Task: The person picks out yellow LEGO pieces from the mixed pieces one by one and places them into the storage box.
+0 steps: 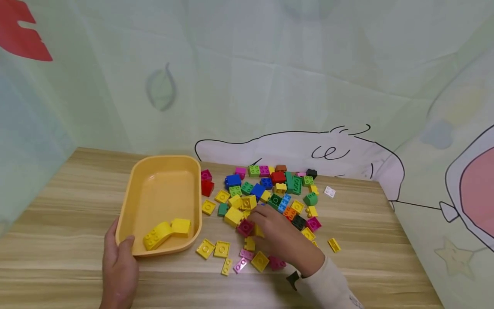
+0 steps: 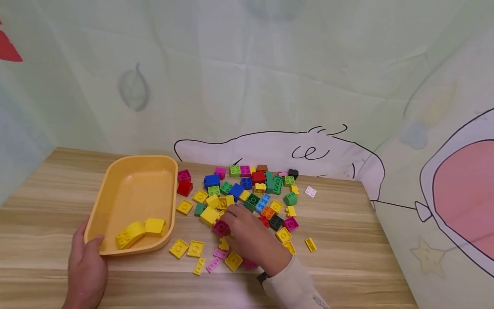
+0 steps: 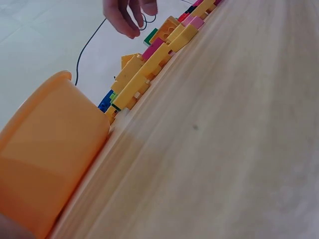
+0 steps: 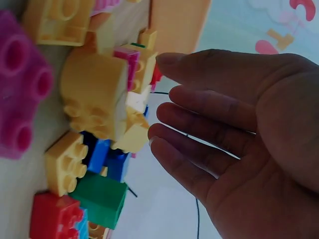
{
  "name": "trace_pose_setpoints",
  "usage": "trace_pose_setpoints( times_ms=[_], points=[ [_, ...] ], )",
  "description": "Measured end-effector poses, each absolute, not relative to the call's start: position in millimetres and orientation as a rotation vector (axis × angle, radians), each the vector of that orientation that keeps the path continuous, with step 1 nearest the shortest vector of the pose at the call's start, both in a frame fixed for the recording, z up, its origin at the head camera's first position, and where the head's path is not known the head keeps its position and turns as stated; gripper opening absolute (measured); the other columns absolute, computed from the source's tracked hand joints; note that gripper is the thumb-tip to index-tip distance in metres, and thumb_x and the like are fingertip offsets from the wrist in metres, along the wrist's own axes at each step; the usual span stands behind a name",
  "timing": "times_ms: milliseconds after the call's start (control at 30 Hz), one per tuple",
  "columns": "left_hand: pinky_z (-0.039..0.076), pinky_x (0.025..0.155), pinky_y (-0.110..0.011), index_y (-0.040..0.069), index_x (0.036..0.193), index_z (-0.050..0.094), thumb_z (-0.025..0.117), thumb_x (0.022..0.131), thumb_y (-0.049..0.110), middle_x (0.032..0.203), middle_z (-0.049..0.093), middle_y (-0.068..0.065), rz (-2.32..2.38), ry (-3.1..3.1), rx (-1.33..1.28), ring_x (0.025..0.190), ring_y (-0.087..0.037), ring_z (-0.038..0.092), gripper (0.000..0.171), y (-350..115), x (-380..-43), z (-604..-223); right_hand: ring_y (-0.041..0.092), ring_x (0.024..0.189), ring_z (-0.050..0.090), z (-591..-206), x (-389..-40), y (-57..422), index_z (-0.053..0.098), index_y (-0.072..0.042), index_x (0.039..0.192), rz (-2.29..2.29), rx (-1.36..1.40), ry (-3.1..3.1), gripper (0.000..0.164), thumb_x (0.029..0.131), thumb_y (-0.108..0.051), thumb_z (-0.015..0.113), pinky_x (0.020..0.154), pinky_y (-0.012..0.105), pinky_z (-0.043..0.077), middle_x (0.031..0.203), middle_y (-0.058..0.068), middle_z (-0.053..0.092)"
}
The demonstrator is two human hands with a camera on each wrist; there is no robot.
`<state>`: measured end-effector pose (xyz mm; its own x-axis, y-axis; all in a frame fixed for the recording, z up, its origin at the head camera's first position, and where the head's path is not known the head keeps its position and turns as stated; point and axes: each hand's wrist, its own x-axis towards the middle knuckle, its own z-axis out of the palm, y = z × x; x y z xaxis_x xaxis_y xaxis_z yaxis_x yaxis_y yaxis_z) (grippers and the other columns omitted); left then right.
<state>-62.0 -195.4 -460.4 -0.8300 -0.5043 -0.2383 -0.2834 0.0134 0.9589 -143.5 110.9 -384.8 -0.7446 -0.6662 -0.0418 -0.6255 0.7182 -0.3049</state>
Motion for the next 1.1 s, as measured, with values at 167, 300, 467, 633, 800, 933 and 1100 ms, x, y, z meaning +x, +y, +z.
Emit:
trace_pose_setpoints(
  times_ms=[167, 300, 467, 633, 800, 933, 1100],
  points=[
    [0.009, 0.129, -0.046, 0.033, 0.157, 0.008, 0.018, 0.108, 0.019, 0.167, 0.005, 0.008, -1.919, -2.108, 0.827, 0.152, -0.015, 0.011, 0.052, -196, -62, -461, 0.021, 0.117, 0.057, -392, -144, 115, 0.068, -0.007, 0.121, -0.403, -1.029, 2.771, 0.046, 0.078, -0.012, 0.086, 0.101, 0.038, 0.059, 0.124, 0.004, 0.063],
    [0.008, 0.129, -0.045, 0.033, 0.157, 0.009, 0.018, 0.108, 0.019, 0.167, 0.005, 0.008, -1.924, -2.101, 0.829, 0.152, -0.015, 0.011, 0.052, -196, -62, -461, 0.022, 0.119, 0.056, -398, -145, 116, 0.068, -0.007, 0.122, -0.396, -1.005, 2.766, 0.050, 0.076, -0.012, 0.088, 0.103, 0.039, 0.058, 0.127, 0.005, 0.060],
    [0.009, 0.129, -0.046, 0.032, 0.158, 0.008, 0.018, 0.108, 0.018, 0.167, 0.004, 0.007, -1.917, -2.110, 0.828, 0.152, -0.016, 0.011, 0.052, -196, -62, -461, 0.022, 0.120, 0.054, -402, -147, 118, 0.067, -0.007, 0.123, -0.385, -0.992, 2.762, 0.052, 0.076, -0.015, 0.088, 0.103, 0.039, 0.058, 0.128, 0.005, 0.059],
    [0.009, 0.129, -0.047, 0.032, 0.158, 0.008, 0.017, 0.108, 0.019, 0.167, 0.004, 0.007, -1.926, -2.107, 0.832, 0.152, -0.016, 0.010, 0.052, -197, -62, -460, 0.023, 0.120, 0.053, -404, -147, 119, 0.067, -0.007, 0.123, -0.391, -0.992, 2.760, 0.053, 0.076, -0.017, 0.088, 0.104, 0.040, 0.057, 0.127, 0.006, 0.058],
    [0.011, 0.128, -0.048, 0.034, 0.157, 0.007, 0.017, 0.108, 0.019, 0.167, 0.004, 0.009, -1.913, -2.126, 0.858, 0.152, -0.016, 0.010, 0.052, -196, -63, -459, 0.024, 0.123, 0.052, -406, -147, 121, 0.065, -0.006, 0.124, -0.386, -0.961, 2.765, 0.055, 0.076, -0.018, 0.089, 0.105, 0.041, 0.056, 0.130, 0.008, 0.057],
    [0.011, 0.128, -0.049, 0.034, 0.157, 0.007, 0.016, 0.108, 0.019, 0.167, 0.004, 0.010, -1.913, -2.132, 0.858, 0.152, -0.016, 0.010, 0.052, -195, -63, -459, 0.026, 0.124, 0.051, -406, -146, 121, 0.063, -0.005, 0.126, -0.391, -0.924, 2.761, 0.058, 0.076, -0.019, 0.089, 0.105, 0.042, 0.056, 0.131, 0.009, 0.057],
    [0.011, 0.129, -0.048, 0.034, 0.157, 0.007, 0.017, 0.108, 0.020, 0.167, 0.004, 0.010, -1.916, -2.126, 0.853, 0.152, -0.016, 0.010, 0.052, -195, -63, -459, 0.027, 0.126, 0.052, -402, -146, 120, 0.062, -0.002, 0.129, -0.410, -0.902, 2.764, 0.061, 0.076, -0.019, 0.088, 0.103, 0.043, 0.057, 0.133, 0.010, 0.057]
  ],
)
